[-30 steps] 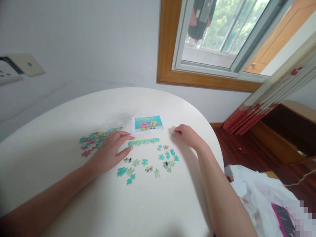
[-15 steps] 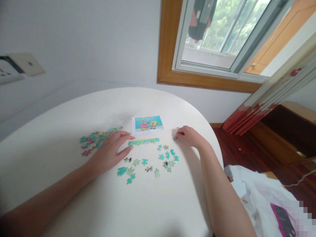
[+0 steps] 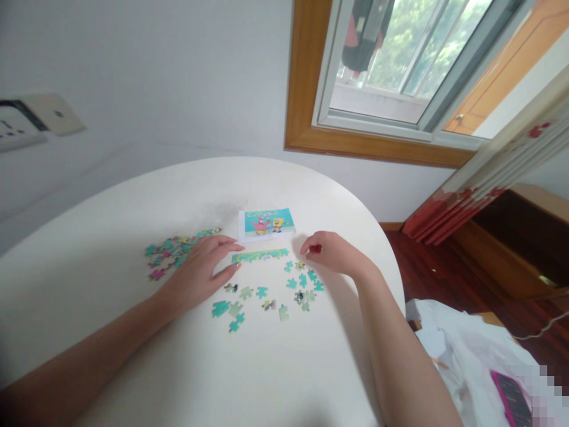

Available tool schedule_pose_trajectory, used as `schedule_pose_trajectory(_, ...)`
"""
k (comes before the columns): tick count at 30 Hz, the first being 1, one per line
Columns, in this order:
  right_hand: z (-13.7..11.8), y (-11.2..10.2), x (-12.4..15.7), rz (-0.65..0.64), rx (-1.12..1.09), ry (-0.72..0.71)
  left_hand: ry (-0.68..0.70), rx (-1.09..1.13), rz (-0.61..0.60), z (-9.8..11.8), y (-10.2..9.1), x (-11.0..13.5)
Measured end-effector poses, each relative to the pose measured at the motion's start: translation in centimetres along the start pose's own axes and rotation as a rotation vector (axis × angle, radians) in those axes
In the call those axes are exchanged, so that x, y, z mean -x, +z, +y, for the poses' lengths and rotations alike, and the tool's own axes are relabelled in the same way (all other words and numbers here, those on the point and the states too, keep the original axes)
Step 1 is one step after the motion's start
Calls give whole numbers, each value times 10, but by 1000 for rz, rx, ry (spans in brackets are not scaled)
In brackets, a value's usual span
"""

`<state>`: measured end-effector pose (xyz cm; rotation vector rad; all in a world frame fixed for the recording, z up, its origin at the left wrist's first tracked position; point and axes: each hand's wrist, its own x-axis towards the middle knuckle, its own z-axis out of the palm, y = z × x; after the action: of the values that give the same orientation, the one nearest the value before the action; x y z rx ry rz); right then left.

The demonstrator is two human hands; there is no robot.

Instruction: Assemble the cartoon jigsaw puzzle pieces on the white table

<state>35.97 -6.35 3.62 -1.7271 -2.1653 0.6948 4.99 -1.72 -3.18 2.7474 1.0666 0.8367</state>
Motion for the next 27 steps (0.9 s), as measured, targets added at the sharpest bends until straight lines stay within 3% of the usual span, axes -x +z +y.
schedule_pose_trajectory(4,-6,8,0,-132,-21,-5,-6,5,2,-1,0,0)
schedule_pose_trajectory(12,-3,3,2,-135,37,6,-6,8,8,1,-1,0)
schedule_pose_trajectory(16,-16,-6,12,-197,15,-13,-8,8,7,0,1,0)
schedule_pose_trajectory(21,-36,-6,23,-412,71,-13,-1,1,20,1,0,0)
schedule_pose_trajectory(27,-47,3,23,-458,168,24,0,0,25,0,1,1)
